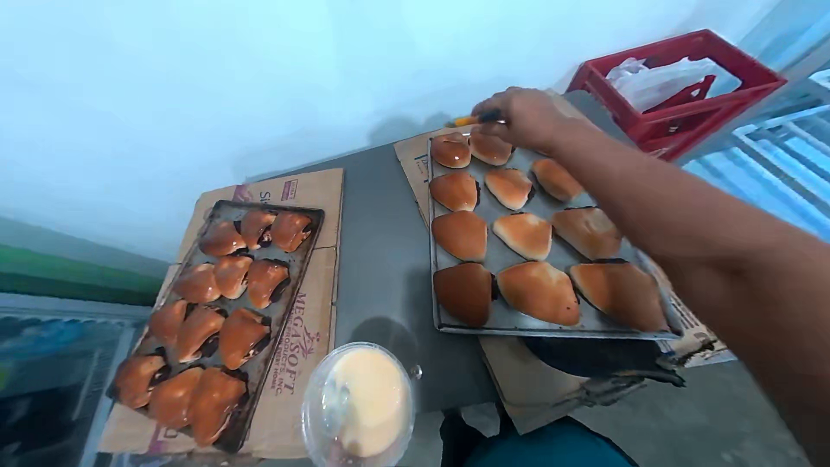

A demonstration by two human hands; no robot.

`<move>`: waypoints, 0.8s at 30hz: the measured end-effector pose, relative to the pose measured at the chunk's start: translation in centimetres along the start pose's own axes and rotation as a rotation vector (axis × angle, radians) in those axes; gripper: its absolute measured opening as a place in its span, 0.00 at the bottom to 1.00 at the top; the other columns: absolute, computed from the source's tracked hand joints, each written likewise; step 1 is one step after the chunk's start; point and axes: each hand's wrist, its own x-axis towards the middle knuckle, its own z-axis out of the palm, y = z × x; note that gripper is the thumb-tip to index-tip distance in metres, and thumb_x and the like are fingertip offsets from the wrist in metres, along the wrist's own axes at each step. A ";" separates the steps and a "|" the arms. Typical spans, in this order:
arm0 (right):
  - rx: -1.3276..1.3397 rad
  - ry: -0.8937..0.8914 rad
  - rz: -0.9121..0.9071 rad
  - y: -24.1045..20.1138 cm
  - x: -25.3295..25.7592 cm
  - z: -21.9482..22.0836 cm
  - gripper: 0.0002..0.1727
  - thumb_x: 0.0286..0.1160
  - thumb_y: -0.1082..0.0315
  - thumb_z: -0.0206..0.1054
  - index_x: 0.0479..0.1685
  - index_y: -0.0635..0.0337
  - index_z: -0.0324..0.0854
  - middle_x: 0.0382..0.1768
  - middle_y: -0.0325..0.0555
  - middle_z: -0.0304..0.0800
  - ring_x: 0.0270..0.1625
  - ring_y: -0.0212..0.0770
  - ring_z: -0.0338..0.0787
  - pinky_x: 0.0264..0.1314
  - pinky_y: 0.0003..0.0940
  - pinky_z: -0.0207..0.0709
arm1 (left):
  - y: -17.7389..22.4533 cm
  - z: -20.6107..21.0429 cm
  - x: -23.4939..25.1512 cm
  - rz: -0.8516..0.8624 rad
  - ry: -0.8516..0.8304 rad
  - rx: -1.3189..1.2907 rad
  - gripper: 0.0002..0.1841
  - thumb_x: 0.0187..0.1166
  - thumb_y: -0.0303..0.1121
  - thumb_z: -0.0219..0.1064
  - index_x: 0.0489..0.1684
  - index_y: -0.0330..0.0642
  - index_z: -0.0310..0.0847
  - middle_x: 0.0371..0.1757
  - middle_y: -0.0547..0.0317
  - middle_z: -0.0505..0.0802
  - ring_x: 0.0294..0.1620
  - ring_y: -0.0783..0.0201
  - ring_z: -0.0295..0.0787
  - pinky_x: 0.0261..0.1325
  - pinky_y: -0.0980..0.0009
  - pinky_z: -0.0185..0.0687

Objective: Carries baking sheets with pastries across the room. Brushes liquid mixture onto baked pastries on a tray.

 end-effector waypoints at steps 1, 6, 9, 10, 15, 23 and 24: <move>-0.004 0.005 0.005 0.2 0.1 1.4 0.19 0.84 0.60 0.66 0.65 0.62 0.86 0.59 0.67 0.89 0.65 0.73 0.85 0.65 0.76 0.72 | -0.1 0.4 0.4 -0.019 -0.011 0.005 0.14 0.77 0.38 0.73 0.57 0.45 0.89 0.51 0.53 0.97 0.50 0.59 0.97 0.56 0.59 0.93; 0.169 -0.007 -0.077 -2.8 -7.3 -1.5 0.18 0.84 0.60 0.67 0.60 0.67 0.87 0.54 0.66 0.90 0.58 0.64 0.90 0.64 0.69 0.77 | -1.8 2.9 5.0 0.006 -0.044 0.165 0.19 0.70 0.40 0.78 0.56 0.41 0.87 0.47 0.53 0.97 0.45 0.59 0.97 0.48 0.60 0.96; 0.548 0.140 -0.213 -5.2 -12.5 -5.5 0.14 0.82 0.54 0.67 0.58 0.49 0.87 0.49 0.29 0.92 0.48 0.22 0.89 0.56 0.25 0.85 | -3.0 5.0 8.2 0.011 -0.108 0.247 0.16 0.78 0.27 0.66 0.62 0.32 0.79 0.47 0.54 0.96 0.45 0.59 0.97 0.51 0.58 0.95; 0.674 0.154 -0.307 -6.4 -13.6 -6.0 0.12 0.82 0.53 0.68 0.57 0.43 0.87 0.48 0.22 0.92 0.47 0.17 0.88 0.52 0.19 0.85 | -3.4 5.8 8.9 0.008 -0.137 0.264 0.16 0.79 0.24 0.62 0.63 0.29 0.77 0.47 0.54 0.96 0.46 0.59 0.96 0.53 0.58 0.95; 0.495 0.206 -0.519 -12.6 -15.9 -3.7 0.16 0.78 0.55 0.69 0.51 0.57 0.92 0.39 0.36 0.91 0.46 0.25 0.86 0.51 0.20 0.80 | -5.6 9.9 10.3 -0.001 -0.282 0.295 0.17 0.77 0.20 0.62 0.65 0.28 0.75 0.46 0.57 0.95 0.45 0.63 0.96 0.53 0.61 0.94; 1.542 0.324 0.580 -11.2 -16.0 0.4 0.15 0.91 0.61 0.56 0.35 0.54 0.83 0.20 0.34 0.87 0.19 0.26 0.83 0.24 0.20 0.80 | -8.1 14.0 12.1 -0.169 -0.336 0.257 0.12 0.82 0.20 0.57 0.59 0.29 0.76 0.43 0.52 0.95 0.43 0.58 0.96 0.55 0.58 0.94; 1.635 0.328 0.721 -10.7 -16.0 0.5 0.16 0.91 0.57 0.55 0.35 0.52 0.81 0.20 0.34 0.85 0.18 0.25 0.81 0.23 0.19 0.78 | -8.1 14.5 12.3 -0.209 -0.310 0.237 0.12 0.83 0.21 0.56 0.60 0.28 0.75 0.43 0.50 0.95 0.42 0.57 0.96 0.54 0.58 0.94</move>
